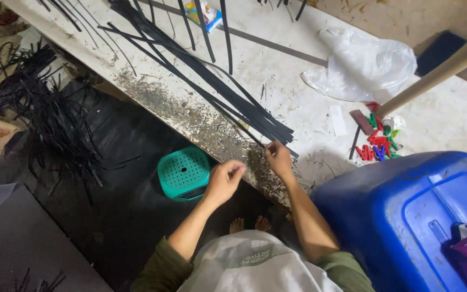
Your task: Applying paint to the edges of leather strips using a roller applicator and hanging them on a rack to dry.
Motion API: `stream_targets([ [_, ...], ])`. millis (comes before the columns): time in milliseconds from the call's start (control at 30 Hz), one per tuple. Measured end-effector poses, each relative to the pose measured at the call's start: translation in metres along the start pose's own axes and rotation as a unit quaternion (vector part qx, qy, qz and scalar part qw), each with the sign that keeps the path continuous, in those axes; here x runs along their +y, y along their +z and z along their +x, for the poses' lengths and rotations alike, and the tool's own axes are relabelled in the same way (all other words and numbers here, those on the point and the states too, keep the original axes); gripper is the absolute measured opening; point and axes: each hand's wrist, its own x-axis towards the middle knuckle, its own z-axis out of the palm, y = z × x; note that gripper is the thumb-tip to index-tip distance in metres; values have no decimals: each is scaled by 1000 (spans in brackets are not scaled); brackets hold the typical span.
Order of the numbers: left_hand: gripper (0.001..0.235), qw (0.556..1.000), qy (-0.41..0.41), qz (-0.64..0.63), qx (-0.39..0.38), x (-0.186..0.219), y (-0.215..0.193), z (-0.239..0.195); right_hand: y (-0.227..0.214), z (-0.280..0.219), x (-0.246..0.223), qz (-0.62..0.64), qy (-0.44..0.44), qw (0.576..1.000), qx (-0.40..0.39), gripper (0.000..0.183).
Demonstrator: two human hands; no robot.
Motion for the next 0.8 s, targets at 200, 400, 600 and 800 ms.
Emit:
stream_targets([
  [200, 30, 982, 186, 9, 18, 59, -15, 37, -110, -68, -162, 239, -107, 956, 133, 10],
  [400, 27, 935, 352, 42, -14, 84, -10, 51, -156, -95, -200, 252, -209, 928, 177, 15],
  [600, 28, 908, 418, 9, -20, 88, -1, 52, -173, -106, -209, 268, -245, 914, 179, 27],
  [800, 27, 909, 412, -55, -24, 102, -1, 46, -177, -108, -204, 255, -266, 915, 163, 38],
])
